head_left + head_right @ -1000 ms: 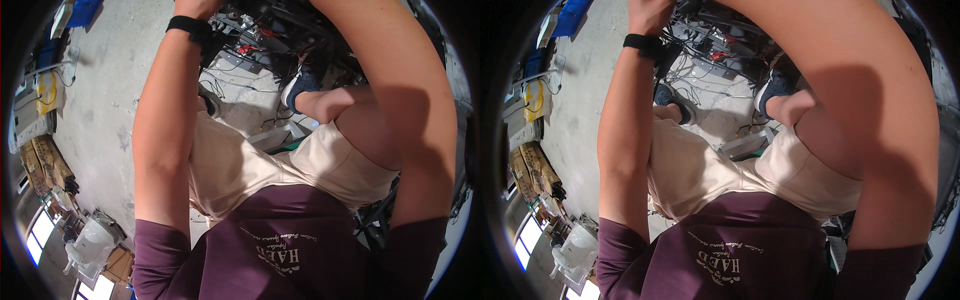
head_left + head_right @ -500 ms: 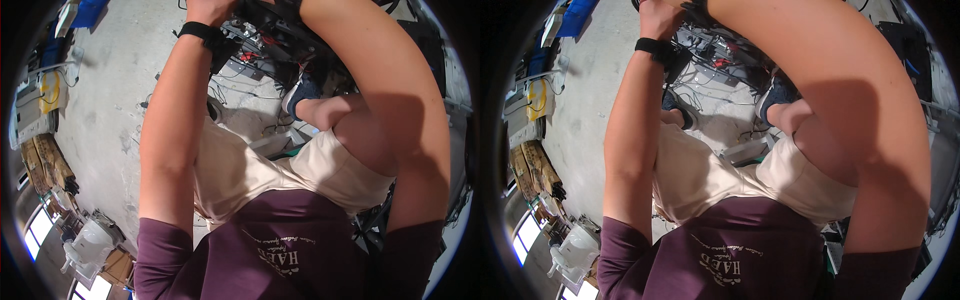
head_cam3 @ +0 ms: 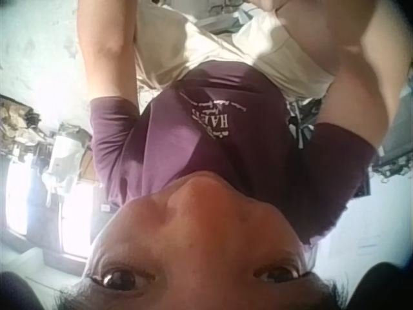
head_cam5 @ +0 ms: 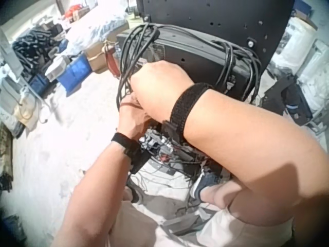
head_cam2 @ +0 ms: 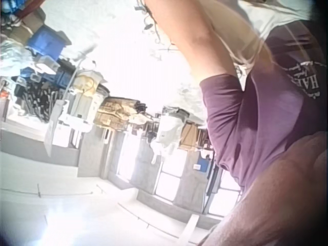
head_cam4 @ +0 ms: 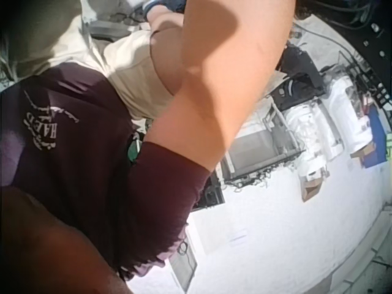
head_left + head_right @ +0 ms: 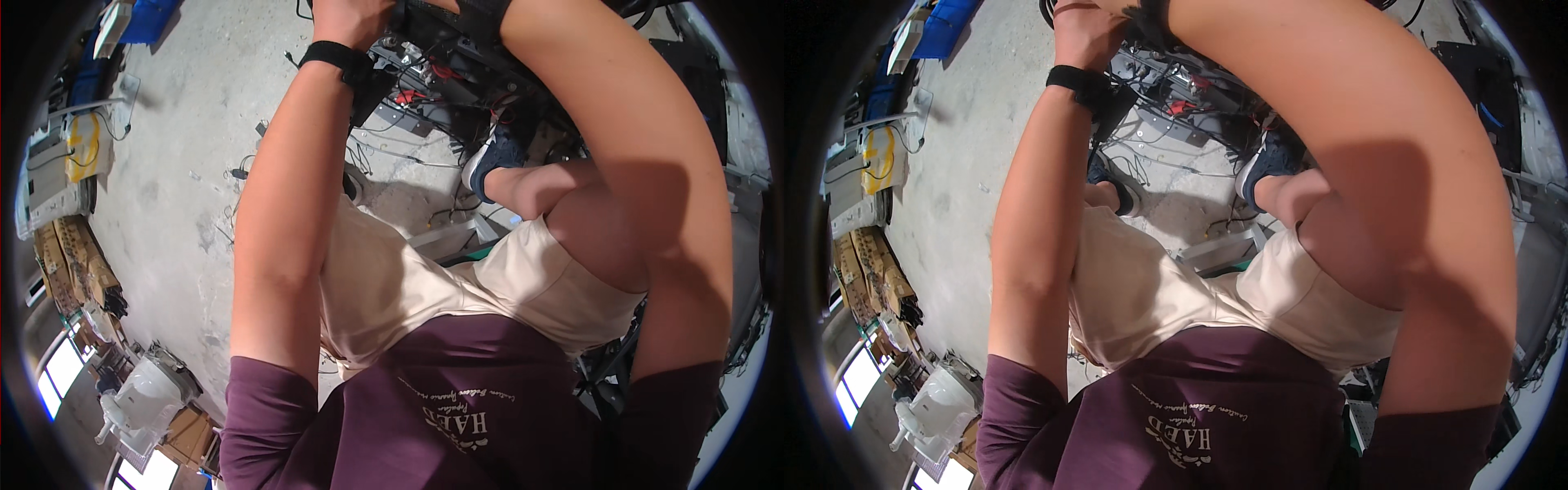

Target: Wiring and connecting electronic components within a metal chassis.

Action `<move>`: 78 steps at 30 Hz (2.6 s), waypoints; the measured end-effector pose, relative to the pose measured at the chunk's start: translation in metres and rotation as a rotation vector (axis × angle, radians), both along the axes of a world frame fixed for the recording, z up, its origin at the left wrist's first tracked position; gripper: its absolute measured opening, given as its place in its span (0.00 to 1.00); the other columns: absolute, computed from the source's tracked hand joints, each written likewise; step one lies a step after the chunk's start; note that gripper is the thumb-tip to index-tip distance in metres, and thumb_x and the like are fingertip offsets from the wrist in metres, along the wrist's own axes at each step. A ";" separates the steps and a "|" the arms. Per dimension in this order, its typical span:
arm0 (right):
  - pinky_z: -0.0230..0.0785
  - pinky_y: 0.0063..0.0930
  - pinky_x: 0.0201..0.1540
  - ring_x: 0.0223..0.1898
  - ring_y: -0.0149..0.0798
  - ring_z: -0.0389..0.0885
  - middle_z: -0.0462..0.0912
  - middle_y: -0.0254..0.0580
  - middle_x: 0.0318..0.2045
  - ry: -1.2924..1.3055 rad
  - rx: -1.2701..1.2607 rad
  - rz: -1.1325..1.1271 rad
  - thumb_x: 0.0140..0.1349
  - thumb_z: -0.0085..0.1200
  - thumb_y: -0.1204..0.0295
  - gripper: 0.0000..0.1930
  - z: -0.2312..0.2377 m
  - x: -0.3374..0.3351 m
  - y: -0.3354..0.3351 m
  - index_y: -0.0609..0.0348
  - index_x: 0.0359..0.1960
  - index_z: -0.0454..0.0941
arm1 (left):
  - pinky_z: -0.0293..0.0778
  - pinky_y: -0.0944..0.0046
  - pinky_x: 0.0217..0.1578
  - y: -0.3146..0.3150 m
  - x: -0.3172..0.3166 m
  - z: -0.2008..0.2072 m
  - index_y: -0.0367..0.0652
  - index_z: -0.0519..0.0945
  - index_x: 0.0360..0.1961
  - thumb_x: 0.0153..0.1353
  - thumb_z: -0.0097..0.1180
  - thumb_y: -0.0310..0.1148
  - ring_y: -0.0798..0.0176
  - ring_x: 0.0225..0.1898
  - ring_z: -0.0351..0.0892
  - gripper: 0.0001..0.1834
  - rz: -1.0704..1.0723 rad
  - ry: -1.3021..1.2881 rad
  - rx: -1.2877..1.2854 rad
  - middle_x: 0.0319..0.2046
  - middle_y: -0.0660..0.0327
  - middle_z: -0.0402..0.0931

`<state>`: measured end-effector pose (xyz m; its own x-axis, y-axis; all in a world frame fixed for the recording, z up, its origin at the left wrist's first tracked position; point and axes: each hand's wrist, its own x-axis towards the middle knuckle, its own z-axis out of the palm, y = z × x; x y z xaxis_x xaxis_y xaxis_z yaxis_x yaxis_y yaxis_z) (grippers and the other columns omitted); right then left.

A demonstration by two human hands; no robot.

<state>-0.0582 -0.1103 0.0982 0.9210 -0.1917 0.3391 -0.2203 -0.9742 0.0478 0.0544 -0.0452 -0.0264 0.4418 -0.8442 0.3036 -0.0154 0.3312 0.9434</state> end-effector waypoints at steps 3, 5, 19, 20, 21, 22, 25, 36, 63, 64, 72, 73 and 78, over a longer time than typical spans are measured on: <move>0.80 0.40 0.48 0.41 0.52 0.89 0.88 0.57 0.34 0.049 -0.002 0.023 0.58 0.58 0.72 0.09 -0.005 -0.001 -0.006 0.62 0.32 0.89 | 0.80 0.65 0.44 0.004 -0.003 0.006 0.34 0.84 0.48 0.57 0.74 0.26 0.67 0.43 0.84 0.18 0.147 -0.282 0.075 0.45 0.57 0.87; 0.80 0.40 0.48 0.41 0.53 0.89 0.88 0.57 0.34 0.029 0.029 0.093 0.57 0.58 0.72 0.08 -0.008 0.001 -0.006 0.62 0.32 0.89 | 0.80 0.65 0.44 0.005 -0.006 0.009 0.35 0.84 0.49 0.56 0.75 0.27 0.68 0.43 0.84 0.20 0.096 -0.123 0.007 0.45 0.57 0.87; 0.80 0.40 0.49 0.42 0.52 0.89 0.88 0.58 0.34 0.054 0.020 0.012 0.56 0.59 0.72 0.09 -0.002 -0.001 -0.003 0.62 0.32 0.89 | 0.80 0.62 0.48 0.002 -0.010 0.004 0.34 0.84 0.47 0.56 0.75 0.25 0.67 0.46 0.84 0.18 0.043 0.025 -0.112 0.45 0.59 0.87; 0.80 0.40 0.49 0.42 0.53 0.89 0.88 0.58 0.34 0.081 0.025 0.054 0.56 0.59 0.72 0.09 -0.003 -0.001 -0.007 0.62 0.33 0.89 | 0.80 0.62 0.49 0.002 -0.011 0.005 0.34 0.84 0.47 0.56 0.75 0.25 0.67 0.46 0.84 0.18 0.038 0.067 -0.160 0.45 0.59 0.87; 0.80 0.40 0.49 0.42 0.53 0.89 0.88 0.58 0.34 0.107 0.032 0.096 0.56 0.59 0.72 0.09 -0.004 -0.001 -0.008 0.62 0.33 0.89 | 0.80 0.62 0.49 0.004 -0.010 0.006 0.34 0.83 0.47 0.56 0.75 0.24 0.67 0.46 0.84 0.19 0.047 0.042 -0.102 0.45 0.59 0.87; 0.80 0.40 0.49 0.42 0.53 0.89 0.88 0.59 0.34 0.054 0.054 0.137 0.56 0.59 0.73 0.08 -0.005 -0.002 -0.008 0.62 0.32 0.89 | 0.80 0.62 0.49 0.005 -0.009 0.006 0.35 0.83 0.48 0.56 0.75 0.24 0.67 0.46 0.84 0.19 0.056 0.016 -0.044 0.46 0.59 0.87; 0.79 0.40 0.50 0.41 0.53 0.88 0.88 0.59 0.33 -0.032 0.099 0.190 0.56 0.59 0.73 0.08 -0.004 -0.005 -0.003 0.61 0.32 0.89 | 0.80 0.63 0.48 0.006 -0.003 0.004 0.35 0.83 0.49 0.56 0.74 0.22 0.66 0.46 0.84 0.19 0.037 0.062 -0.039 0.45 0.59 0.87; 0.80 0.41 0.48 0.40 0.52 0.89 0.88 0.56 0.33 0.056 0.026 0.065 0.57 0.59 0.73 0.07 0.001 -0.006 -0.003 0.59 0.31 0.89 | 0.80 0.64 0.48 0.004 -0.008 0.007 0.35 0.83 0.49 0.56 0.75 0.23 0.68 0.46 0.84 0.20 0.069 -0.039 -0.023 0.46 0.60 0.87; 0.80 0.41 0.48 0.40 0.52 0.89 0.88 0.55 0.33 0.096 0.127 -0.013 0.59 0.58 0.73 0.08 0.013 -0.017 0.003 0.59 0.33 0.89 | 0.80 0.65 0.47 0.006 0.002 0.000 0.34 0.81 0.53 0.55 0.74 0.20 0.67 0.44 0.84 0.24 -0.023 0.052 0.014 0.45 0.59 0.87; 0.80 0.41 0.48 0.40 0.52 0.89 0.88 0.55 0.33 0.091 0.107 0.001 0.59 0.58 0.73 0.08 0.012 -0.015 0.002 0.59 0.33 0.89 | 0.80 0.65 0.47 0.006 -0.002 0.001 0.34 0.81 0.54 0.55 0.74 0.20 0.66 0.45 0.84 0.24 0.001 0.040 -0.003 0.45 0.59 0.86; 0.80 0.40 0.49 0.42 0.50 0.89 0.89 0.54 0.35 0.049 0.055 0.114 0.59 0.57 0.74 0.08 0.000 -0.010 -0.001 0.57 0.35 0.89 | 0.79 0.64 0.48 0.013 -0.002 0.011 0.34 0.80 0.55 0.57 0.72 0.20 0.67 0.47 0.83 0.24 -0.038 0.061 0.043 0.48 0.58 0.86; 0.80 0.40 0.49 0.42 0.50 0.89 0.89 0.54 0.35 0.061 0.074 0.090 0.59 0.57 0.74 0.08 0.002 -0.011 0.000 0.57 0.35 0.89 | 0.79 0.65 0.47 0.013 -0.002 0.010 0.34 0.80 0.55 0.57 0.72 0.21 0.67 0.46 0.83 0.24 -0.029 0.060 0.032 0.47 0.58 0.86; 0.80 0.40 0.49 0.43 0.50 0.89 0.89 0.54 0.35 0.075 0.127 0.031 0.58 0.57 0.75 0.08 0.007 -0.017 0.004 0.57 0.35 0.89 | 0.79 0.65 0.46 0.010 -0.008 0.010 0.35 0.81 0.52 0.57 0.73 0.20 0.69 0.46 0.82 0.21 0.036 0.042 -0.019 0.46 0.58 0.86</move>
